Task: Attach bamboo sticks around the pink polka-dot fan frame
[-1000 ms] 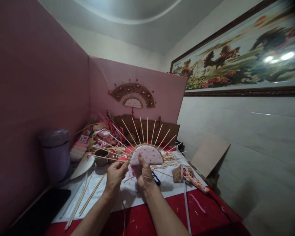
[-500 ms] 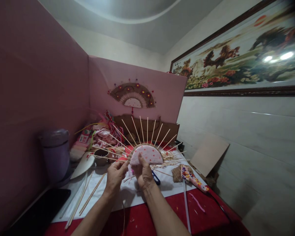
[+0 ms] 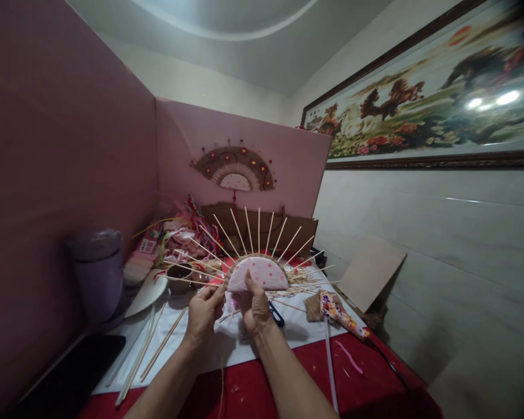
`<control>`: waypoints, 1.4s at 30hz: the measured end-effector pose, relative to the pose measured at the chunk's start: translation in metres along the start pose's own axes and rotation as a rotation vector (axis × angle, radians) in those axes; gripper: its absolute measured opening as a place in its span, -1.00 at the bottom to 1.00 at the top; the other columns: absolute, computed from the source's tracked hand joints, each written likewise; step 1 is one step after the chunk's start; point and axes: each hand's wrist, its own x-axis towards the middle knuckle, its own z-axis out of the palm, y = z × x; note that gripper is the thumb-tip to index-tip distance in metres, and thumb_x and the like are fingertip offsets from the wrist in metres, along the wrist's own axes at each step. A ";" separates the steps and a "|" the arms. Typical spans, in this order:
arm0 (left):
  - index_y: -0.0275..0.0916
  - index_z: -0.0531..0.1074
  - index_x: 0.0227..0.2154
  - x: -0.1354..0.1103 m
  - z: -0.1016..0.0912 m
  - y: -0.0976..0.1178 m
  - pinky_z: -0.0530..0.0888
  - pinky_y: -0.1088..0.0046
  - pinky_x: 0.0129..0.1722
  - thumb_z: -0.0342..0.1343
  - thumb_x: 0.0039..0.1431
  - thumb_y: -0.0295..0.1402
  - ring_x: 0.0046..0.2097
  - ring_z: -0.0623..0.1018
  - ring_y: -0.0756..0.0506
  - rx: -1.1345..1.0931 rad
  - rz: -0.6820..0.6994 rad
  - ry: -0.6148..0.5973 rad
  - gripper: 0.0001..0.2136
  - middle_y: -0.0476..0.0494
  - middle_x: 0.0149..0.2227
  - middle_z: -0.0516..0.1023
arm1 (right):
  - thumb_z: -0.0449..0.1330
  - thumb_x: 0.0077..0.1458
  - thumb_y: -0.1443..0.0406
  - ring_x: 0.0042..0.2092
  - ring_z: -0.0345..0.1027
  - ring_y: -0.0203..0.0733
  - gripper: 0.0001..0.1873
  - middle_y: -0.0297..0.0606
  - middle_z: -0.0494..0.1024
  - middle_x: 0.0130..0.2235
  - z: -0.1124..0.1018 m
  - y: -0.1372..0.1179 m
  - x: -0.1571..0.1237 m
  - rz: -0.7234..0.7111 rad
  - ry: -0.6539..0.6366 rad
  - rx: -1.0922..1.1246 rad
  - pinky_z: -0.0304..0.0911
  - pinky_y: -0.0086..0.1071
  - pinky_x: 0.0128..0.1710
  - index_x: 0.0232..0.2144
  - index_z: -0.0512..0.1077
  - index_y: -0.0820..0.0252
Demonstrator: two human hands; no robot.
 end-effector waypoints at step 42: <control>-0.34 0.31 -0.69 -0.002 -0.001 0.010 -0.02 0.67 -0.73 0.34 -0.39 -0.23 -0.72 0.08 0.20 -0.032 0.033 0.059 -0.66 0.13 -0.75 0.20 | 0.42 -0.33 0.24 -0.55 0.24 -0.40 -0.66 -0.39 0.48 -0.55 -0.004 0.002 0.004 0.053 -0.024 0.068 0.10 -0.51 -0.61 -0.47 0.42 0.26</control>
